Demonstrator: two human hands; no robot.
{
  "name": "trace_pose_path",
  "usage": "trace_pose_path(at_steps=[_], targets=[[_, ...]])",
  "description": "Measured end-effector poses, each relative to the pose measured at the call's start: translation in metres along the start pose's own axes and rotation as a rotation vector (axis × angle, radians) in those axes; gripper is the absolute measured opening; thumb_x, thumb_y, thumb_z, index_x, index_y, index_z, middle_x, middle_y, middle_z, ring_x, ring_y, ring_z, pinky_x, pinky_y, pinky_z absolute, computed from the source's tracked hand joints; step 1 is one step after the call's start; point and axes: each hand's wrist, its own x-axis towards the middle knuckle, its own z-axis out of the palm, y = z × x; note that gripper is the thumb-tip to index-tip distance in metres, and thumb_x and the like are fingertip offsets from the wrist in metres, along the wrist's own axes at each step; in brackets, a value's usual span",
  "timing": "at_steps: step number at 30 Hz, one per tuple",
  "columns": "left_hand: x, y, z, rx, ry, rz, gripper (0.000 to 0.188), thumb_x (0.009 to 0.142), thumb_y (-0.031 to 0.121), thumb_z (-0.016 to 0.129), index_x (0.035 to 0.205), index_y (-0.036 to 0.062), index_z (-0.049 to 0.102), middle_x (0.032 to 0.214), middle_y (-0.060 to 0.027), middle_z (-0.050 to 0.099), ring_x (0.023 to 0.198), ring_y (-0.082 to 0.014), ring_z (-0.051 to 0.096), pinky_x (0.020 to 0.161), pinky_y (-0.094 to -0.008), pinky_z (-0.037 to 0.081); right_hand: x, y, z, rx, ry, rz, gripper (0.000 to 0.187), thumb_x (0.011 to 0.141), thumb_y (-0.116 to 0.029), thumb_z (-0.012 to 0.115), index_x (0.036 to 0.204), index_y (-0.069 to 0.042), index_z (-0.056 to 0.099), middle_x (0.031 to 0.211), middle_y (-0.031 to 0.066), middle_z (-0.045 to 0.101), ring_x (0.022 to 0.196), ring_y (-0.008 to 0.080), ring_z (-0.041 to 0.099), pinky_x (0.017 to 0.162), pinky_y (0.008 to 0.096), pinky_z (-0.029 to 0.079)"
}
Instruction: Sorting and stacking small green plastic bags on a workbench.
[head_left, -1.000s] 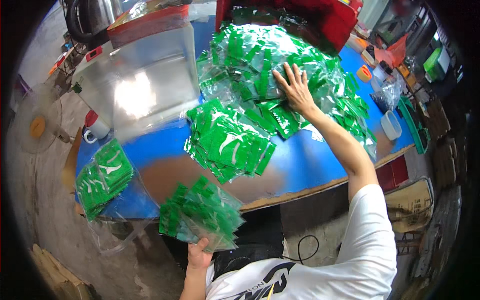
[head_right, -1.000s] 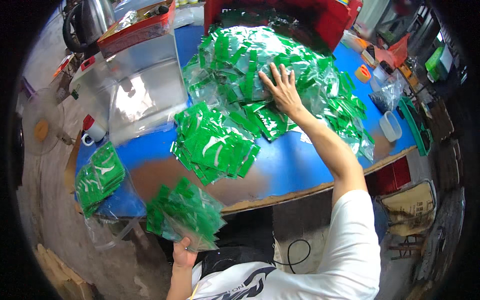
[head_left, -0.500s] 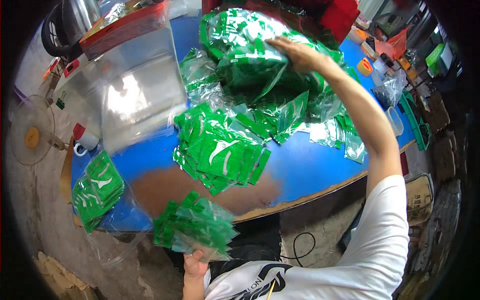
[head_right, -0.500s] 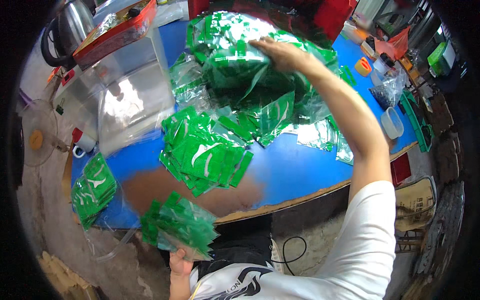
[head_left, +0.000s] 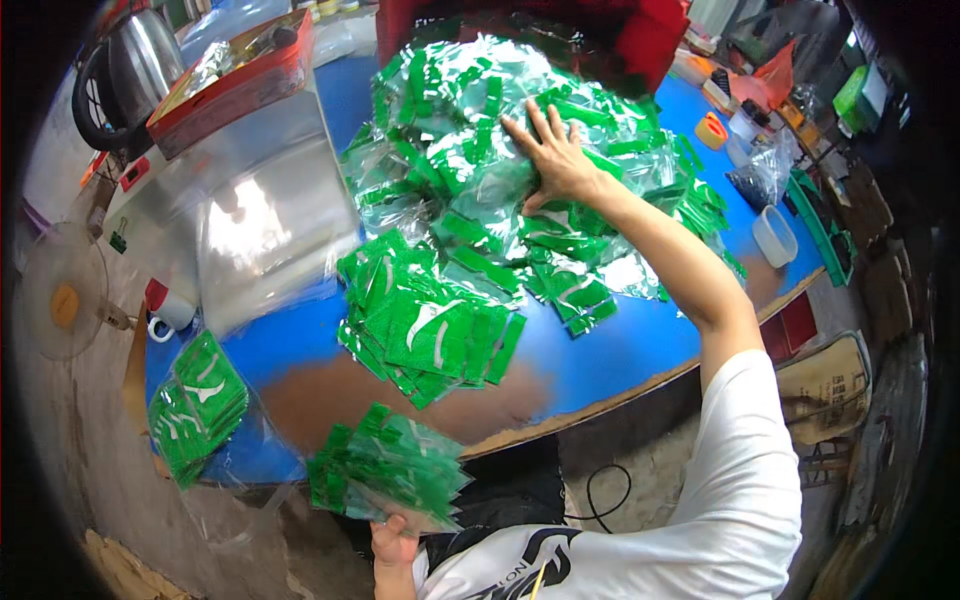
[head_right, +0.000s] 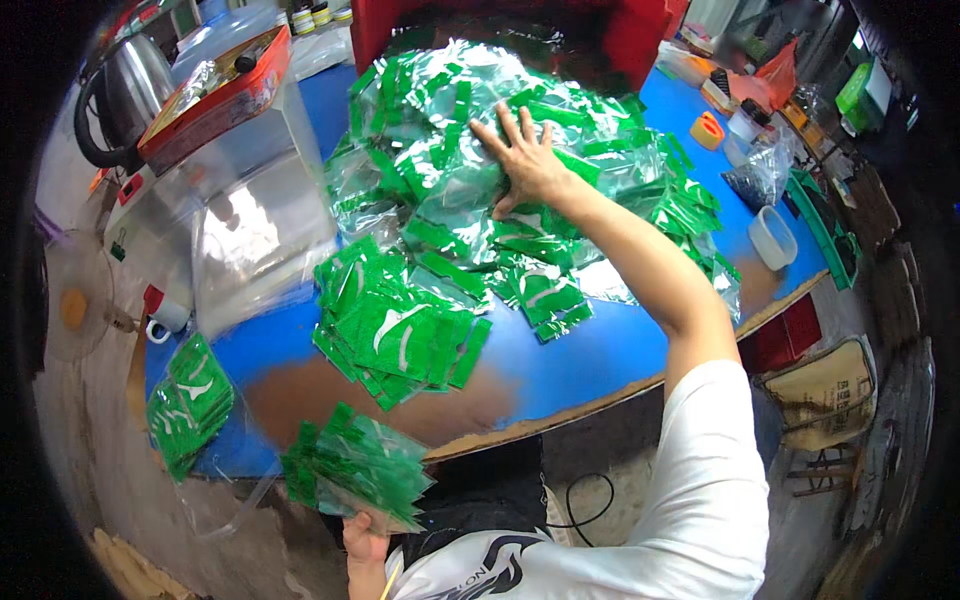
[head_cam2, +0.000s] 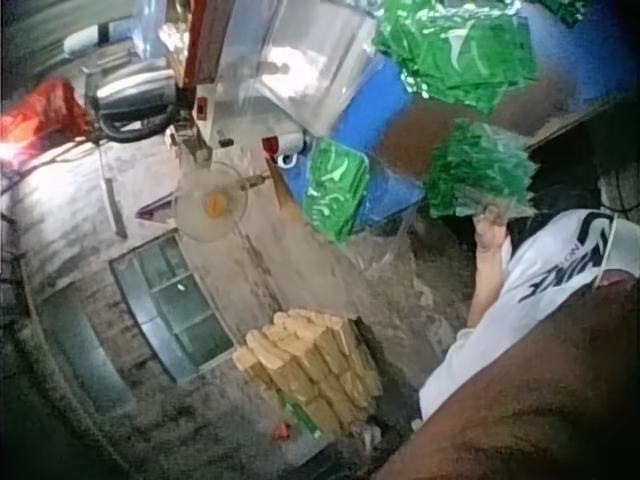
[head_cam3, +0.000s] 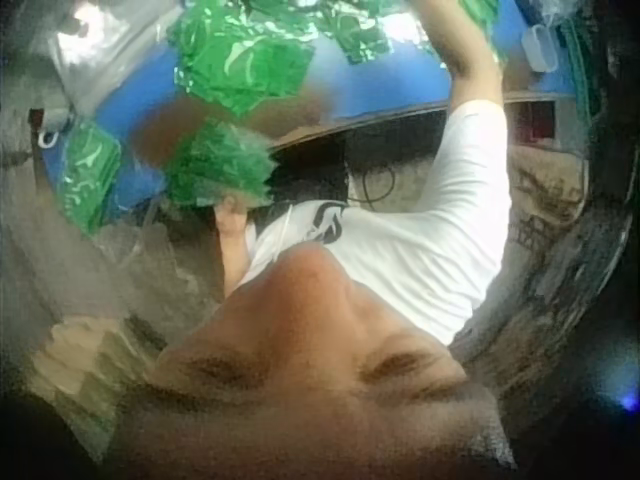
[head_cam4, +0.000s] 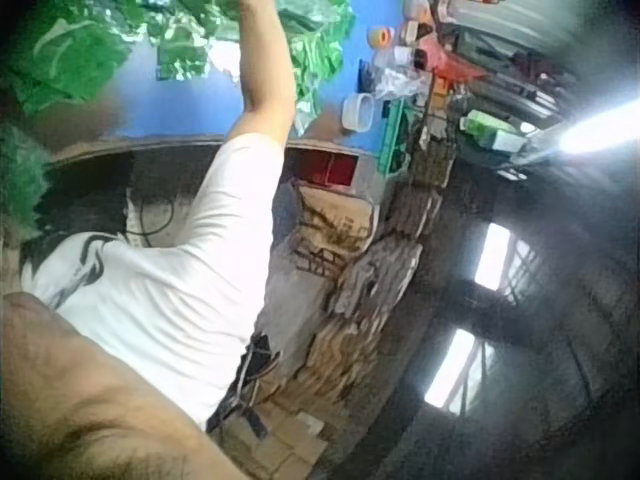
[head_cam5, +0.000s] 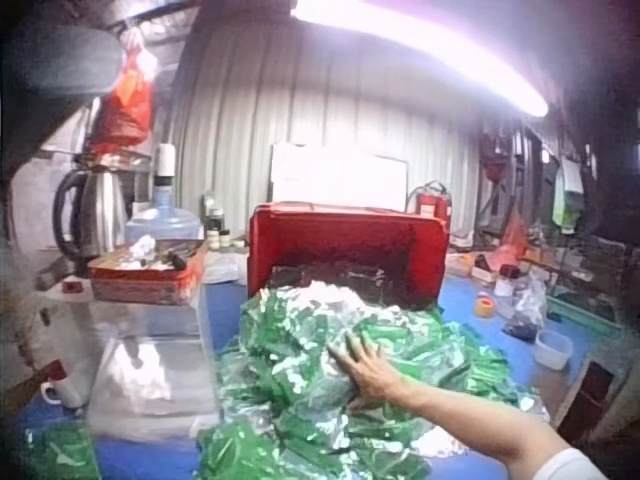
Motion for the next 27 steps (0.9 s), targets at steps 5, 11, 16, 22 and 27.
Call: trace_pose_path(at_steps=[5, 11, 16, 22, 27], targets=[[0.001, -0.001, -0.011, 0.015, -0.024, 0.006, 0.072, 0.075, 0.009, 0.078, 0.140, 0.0076, 0.048, 0.134, -0.0081, 0.057, 0.125, -0.0301, 0.053, 0.108, -0.0475, 0.042, -0.021, -0.024, -0.032, -0.010, 0.041, 0.191, 0.140, 0.047, -0.058, 0.091, 0.158, -0.031, 0.012, 0.162, 0.0252, 0.008, 0.145, 0.0553, 0.013, 0.106, 0.0786, 0.021], [0.009, -0.006, -0.022, -0.044, -0.059, -0.038, 0.071, 0.076, 0.003, 0.072, 0.141, 0.0094, 0.046, 0.133, -0.0066, 0.056, 0.124, -0.0287, 0.053, 0.109, -0.0472, 0.042, -0.080, -0.080, 0.061, 0.121, 0.203, 0.401, 0.109, 0.075, -0.087, 0.048, 0.158, -0.022, 0.021, 0.161, 0.0290, 0.007, 0.147, 0.0535, 0.005, 0.112, 0.0729, 0.003], [0.013, -0.010, -0.039, -0.105, -0.022, -0.084, 0.066, 0.078, 0.002, 0.071, 0.139, 0.0095, 0.048, 0.131, -0.0060, 0.058, 0.123, -0.0280, 0.054, 0.108, -0.0463, 0.042, -0.084, -0.104, 0.046, 0.201, 0.030, 0.401, 0.106, 0.080, -0.083, 0.048, 0.158, -0.017, 0.019, 0.161, 0.0281, 0.013, 0.147, 0.0520, 0.011, 0.113, 0.0705, 0.009], [0.002, 0.006, -0.028, -0.090, -0.167, -0.018, 0.055, 0.084, 0.009, 0.067, 0.137, 0.0039, 0.050, 0.135, -0.0093, 0.058, 0.126, -0.0301, 0.055, 0.110, -0.0486, 0.042, -0.134, -0.202, -0.023, 0.450, 0.212, -0.121, 0.096, 0.083, -0.070, 0.061, 0.153, -0.012, 0.032, 0.155, 0.0258, 0.029, 0.145, 0.0467, 0.025, 0.115, 0.0612, 0.022], [-0.010, 0.009, -0.051, -0.185, -0.103, -0.017, 0.057, 0.082, 0.009, 0.070, 0.136, 0.0033, 0.051, 0.134, -0.0105, 0.060, 0.124, -0.0312, 0.056, 0.109, -0.0492, 0.043, -0.123, -0.239, 0.000, 0.515, 0.158, -0.164, 0.107, 0.074, -0.067, 0.072, 0.152, -0.006, 0.031, 0.151, 0.0312, 0.032, 0.140, 0.0491, 0.031, 0.115, 0.0572, 0.026]])
